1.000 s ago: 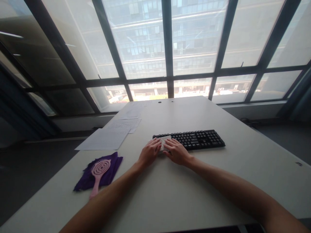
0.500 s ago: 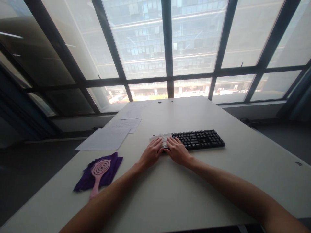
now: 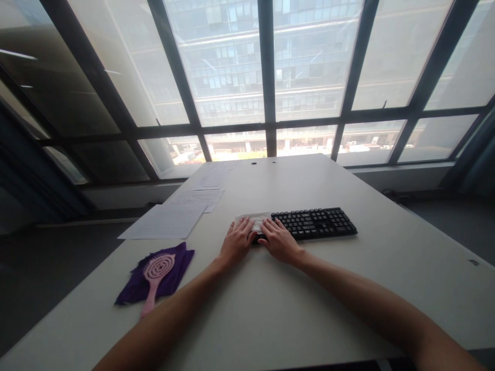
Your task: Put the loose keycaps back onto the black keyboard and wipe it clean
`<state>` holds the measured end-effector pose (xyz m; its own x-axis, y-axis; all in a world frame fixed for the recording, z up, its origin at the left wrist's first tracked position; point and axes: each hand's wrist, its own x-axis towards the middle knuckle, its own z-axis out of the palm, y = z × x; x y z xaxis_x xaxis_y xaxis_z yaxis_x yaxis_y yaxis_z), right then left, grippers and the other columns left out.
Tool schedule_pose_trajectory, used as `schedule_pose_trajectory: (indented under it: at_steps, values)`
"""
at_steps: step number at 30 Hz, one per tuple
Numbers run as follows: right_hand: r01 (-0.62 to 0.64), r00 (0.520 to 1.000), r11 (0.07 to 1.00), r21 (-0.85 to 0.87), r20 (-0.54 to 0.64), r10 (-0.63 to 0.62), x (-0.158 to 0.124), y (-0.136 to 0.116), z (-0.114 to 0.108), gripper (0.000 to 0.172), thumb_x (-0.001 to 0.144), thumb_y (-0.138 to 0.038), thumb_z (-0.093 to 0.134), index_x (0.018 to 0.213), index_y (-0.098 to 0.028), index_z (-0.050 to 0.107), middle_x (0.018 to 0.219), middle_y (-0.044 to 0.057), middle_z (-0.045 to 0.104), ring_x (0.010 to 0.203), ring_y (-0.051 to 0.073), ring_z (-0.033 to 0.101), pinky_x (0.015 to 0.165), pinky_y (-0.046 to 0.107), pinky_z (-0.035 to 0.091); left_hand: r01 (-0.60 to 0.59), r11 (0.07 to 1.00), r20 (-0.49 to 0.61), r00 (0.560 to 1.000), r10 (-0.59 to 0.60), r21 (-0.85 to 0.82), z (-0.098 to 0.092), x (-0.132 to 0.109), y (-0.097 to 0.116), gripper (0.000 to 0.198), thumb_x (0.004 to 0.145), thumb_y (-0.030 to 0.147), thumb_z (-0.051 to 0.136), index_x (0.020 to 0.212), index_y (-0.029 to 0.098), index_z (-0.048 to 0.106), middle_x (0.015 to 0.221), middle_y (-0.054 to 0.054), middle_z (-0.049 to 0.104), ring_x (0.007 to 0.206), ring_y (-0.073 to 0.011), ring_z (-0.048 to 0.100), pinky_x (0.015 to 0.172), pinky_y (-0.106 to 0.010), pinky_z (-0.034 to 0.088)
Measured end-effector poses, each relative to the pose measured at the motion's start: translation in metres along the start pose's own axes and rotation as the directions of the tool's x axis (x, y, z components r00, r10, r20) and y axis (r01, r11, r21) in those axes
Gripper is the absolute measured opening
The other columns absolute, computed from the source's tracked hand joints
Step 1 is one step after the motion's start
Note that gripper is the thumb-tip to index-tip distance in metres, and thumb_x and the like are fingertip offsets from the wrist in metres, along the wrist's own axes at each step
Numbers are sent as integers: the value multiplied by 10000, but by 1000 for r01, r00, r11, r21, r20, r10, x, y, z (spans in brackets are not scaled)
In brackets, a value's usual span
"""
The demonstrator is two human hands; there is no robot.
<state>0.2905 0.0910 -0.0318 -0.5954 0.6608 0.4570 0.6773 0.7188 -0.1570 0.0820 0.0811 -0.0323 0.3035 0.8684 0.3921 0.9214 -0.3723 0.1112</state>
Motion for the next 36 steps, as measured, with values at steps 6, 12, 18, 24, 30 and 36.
schedule_pose_trajectory:
  at_steps: [6,12,18,24,30,36]
  values:
    - [-11,1000,1000,19,17,11,8,-3,-1,530,1058,-447,467,1455,-105,540,1527,215,513,1465,308,425,1214,527,304,5,999,-30,1000,-6,-49,4,6,-16,512,1062,497,378,1464,224,541,1585,-157,454,1493,-338,389,1197,-605,330]
    - [2,1000,1000,5,15,-2,14,-4,-3,519,1068,-442,432,1435,-94,549,1518,212,524,1457,302,435,1219,499,304,-8,996,-12,1000,7,-84,9,11,-28,535,1056,518,394,1465,205,538,1570,-169,471,1474,-322,422,1198,-573,347]
    - [13,999,1000,-12,50,-13,42,-13,6,523,1089,-407,358,1479,-88,499,1537,197,506,1472,295,411,1221,500,305,-32,992,-38,999,28,-120,11,11,-33,503,1053,451,423,1482,205,516,1539,-152,513,1470,-295,429,1211,-556,348]
    - [-14,998,999,-30,61,16,53,-10,11,533,1087,-435,336,1453,-102,535,1530,209,508,1464,302,423,1201,522,339,-56,989,-62,997,48,-134,8,10,-32,508,1064,402,368,1493,170,509,1517,-141,543,1479,-284,416,1220,-539,359]
    - [-88,996,996,-34,26,89,48,-4,12,577,1080,-486,330,1431,-89,558,1498,217,541,1439,323,454,1190,510,360,-31,994,-5,1000,31,-103,11,9,-22,526,1056,413,373,1511,175,484,1576,-138,475,1508,-300,373,1231,-549,320]
    - [-55,998,998,-36,37,56,52,-8,13,514,1068,-419,414,1428,-83,561,1486,225,550,1434,324,455,1178,506,369,20,997,-20,1000,-21,-81,11,7,-21,571,1025,416,428,1510,117,464,1582,-207,440,1499,-326,384,1218,-554,334]
